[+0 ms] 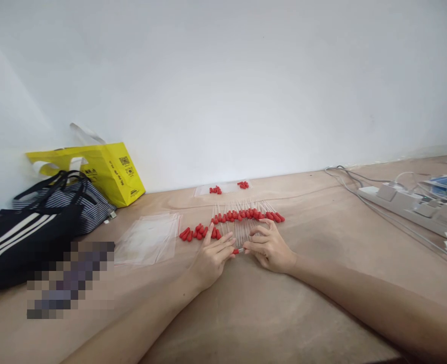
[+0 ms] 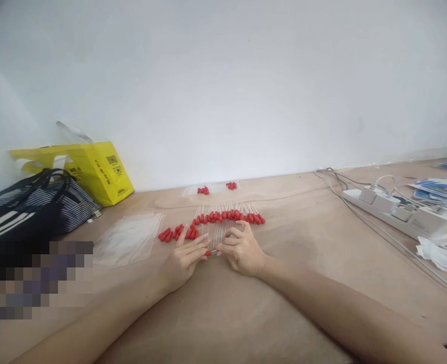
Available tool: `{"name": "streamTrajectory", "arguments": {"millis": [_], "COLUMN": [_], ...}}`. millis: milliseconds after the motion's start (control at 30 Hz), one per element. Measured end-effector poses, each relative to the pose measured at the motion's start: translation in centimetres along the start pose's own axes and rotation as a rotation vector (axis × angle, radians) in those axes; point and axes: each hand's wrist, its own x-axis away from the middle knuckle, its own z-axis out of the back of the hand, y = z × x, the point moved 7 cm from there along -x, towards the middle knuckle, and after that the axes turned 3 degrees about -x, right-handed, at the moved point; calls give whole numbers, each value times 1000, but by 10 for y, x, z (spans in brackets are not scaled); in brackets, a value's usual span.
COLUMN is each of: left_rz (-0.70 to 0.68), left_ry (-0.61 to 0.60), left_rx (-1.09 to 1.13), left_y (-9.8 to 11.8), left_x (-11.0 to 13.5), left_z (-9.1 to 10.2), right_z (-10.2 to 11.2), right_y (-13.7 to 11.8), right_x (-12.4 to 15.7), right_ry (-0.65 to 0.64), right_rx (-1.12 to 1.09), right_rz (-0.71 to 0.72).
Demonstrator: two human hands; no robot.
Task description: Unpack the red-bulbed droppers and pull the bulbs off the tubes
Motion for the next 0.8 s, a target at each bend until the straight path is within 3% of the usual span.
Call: {"name": "streamTrajectory", "arguments": {"millis": [167,300,433,633,800], "left_rz": [-64,4,159,456,749], "left_ry": [-15,-51,-50,-19,-37], "left_rx": [-17,-79,-60,-9,-39], "left_y": [4,-18,-38,-56,-99], "left_x": [8,26,38,40,51], "left_z": [6,17,25,25,37], "right_z": [2,11,12,-2,-9], "right_y": [-8,9,32,58,70], "right_x": [6,19,33,41,42], "right_ry": [-43,-57,-99,-79,-56], "right_rx": [-31,-69,-53,-20,12], "right_rz": [0,-117,-262,-470,-543]}}
